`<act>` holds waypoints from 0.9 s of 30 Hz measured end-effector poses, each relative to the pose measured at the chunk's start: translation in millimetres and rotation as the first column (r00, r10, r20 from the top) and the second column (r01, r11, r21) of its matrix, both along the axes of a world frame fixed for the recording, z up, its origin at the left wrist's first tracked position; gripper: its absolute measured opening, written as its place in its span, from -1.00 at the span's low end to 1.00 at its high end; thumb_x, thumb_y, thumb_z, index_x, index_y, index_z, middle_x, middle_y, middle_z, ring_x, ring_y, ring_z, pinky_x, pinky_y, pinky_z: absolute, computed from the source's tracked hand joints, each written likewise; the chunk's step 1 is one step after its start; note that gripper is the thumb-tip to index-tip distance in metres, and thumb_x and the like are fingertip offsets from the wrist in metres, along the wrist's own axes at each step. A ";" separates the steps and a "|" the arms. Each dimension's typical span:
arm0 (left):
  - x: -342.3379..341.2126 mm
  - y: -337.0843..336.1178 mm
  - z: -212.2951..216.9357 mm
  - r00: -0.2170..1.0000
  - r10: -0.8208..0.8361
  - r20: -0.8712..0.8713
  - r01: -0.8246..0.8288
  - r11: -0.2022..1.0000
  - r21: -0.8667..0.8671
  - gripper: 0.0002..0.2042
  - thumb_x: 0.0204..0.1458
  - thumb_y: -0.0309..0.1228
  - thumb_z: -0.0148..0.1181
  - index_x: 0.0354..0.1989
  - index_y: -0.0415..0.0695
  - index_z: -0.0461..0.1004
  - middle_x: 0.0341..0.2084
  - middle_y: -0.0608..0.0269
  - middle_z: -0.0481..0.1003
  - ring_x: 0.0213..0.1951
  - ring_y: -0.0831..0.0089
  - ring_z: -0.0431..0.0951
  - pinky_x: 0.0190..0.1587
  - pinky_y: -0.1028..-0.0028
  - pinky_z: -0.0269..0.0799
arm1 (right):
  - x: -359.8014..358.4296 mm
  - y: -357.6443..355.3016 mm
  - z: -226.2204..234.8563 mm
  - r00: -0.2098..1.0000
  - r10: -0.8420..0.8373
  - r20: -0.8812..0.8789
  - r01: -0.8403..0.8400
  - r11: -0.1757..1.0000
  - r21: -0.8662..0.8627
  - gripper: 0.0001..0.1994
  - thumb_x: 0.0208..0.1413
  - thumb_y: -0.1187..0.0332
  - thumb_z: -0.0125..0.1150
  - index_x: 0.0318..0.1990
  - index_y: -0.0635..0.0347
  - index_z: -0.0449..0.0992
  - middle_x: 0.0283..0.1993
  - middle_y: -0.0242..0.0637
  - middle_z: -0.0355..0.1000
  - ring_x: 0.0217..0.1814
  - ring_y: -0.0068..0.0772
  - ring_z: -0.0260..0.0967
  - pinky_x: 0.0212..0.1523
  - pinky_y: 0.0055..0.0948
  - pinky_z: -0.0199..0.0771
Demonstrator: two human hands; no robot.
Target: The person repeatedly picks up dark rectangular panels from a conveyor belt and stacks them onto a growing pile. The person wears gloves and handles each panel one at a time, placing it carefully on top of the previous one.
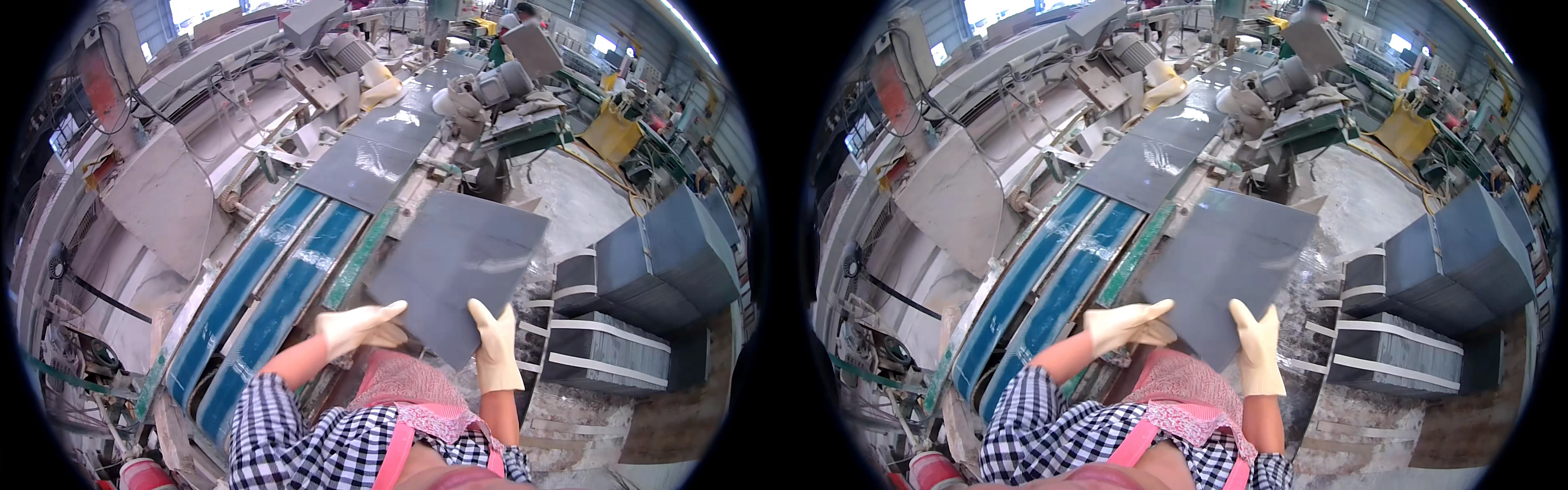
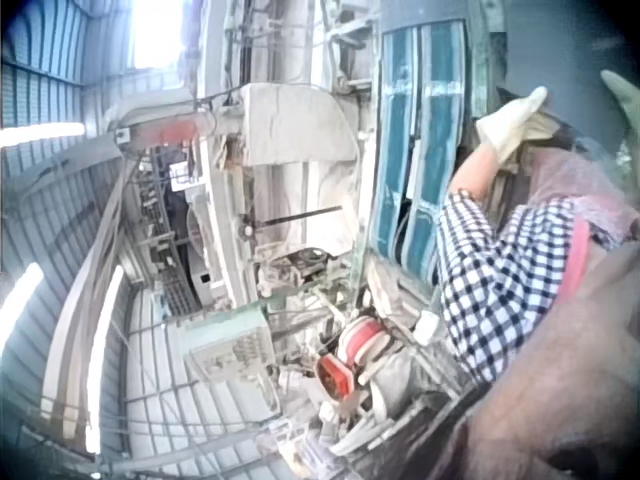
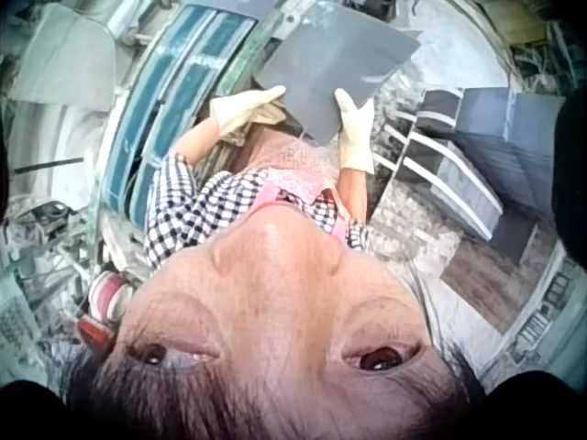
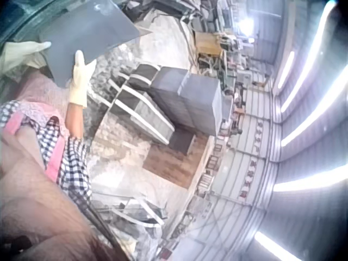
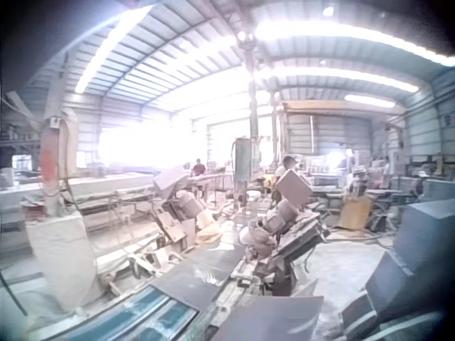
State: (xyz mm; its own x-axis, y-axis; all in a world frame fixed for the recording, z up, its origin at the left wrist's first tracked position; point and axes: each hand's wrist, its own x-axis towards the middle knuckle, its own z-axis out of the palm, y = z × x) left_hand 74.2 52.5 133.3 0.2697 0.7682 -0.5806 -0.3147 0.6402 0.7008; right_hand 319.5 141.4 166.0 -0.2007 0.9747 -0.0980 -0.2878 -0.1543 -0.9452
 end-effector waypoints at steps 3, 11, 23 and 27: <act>70.8 64.0 3.4 0.977 -0.171 -0.131 0.186 0.976 0.116 -0.30 0.19 0.06 0.12 0.20 -0.40 0.28 0.01 -0.16 0.46 0.06 0.17 0.49 0.19 0.29 0.37 | 77.3 -7.2 -22.6 0.777 -0.320 0.543 0.225 0.945 0.237 -0.62 0.06 0.36 0.24 0.04 0.32 0.48 -0.04 -0.09 0.55 0.00 -0.18 0.52 0.02 -0.30 0.44; 375.7 71.9 -77.7 0.654 -0.374 -0.658 0.753 0.412 0.514 -0.56 -0.06 -0.26 0.27 0.06 -0.03 0.47 -0.26 0.06 0.60 -0.25 0.19 0.62 -0.26 0.26 0.49 | 277.9 -108.2 -105.5 -0.102 -0.309 0.945 -0.074 0.950 0.303 -0.84 0.07 0.33 0.18 -0.36 0.25 0.47 -0.48 0.09 0.50 -0.39 0.20 0.50 -0.35 0.04 0.49; 575.7 -22.9 -51.6 0.253 -0.698 -0.670 0.906 -0.071 0.417 -0.76 -0.05 -0.38 0.19 -0.19 -0.10 0.60 -0.37 0.08 0.60 -0.29 0.20 0.63 -0.27 0.30 0.51 | 426.2 -276.1 -100.8 0.115 -0.130 0.985 0.481 0.875 0.059 -0.71 0.12 0.23 0.14 -0.04 0.08 0.53 -0.18 0.02 0.53 -0.13 0.18 0.46 -0.12 0.02 0.45; 609.4 -56.9 -46.9 0.333 -0.935 0.124 0.882 0.355 0.309 -0.81 0.16 -0.57 0.01 -0.11 -0.31 0.51 -0.20 0.04 0.57 -0.10 0.31 0.59 -0.06 0.39 0.50 | 429.0 -339.2 -39.5 0.427 -0.577 0.696 0.779 0.626 0.041 -0.51 0.22 0.14 0.17 0.22 0.24 0.40 0.23 -0.03 0.38 0.33 -0.17 0.28 0.33 -0.33 0.19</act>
State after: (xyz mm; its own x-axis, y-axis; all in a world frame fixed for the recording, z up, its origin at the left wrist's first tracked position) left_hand 683.6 -4.4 86.4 0.9607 0.0165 -0.2770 0.2271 0.5265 0.8193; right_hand 748.5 -197.8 126.5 0.7186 0.6744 -0.1698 0.1910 -0.4262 -0.8842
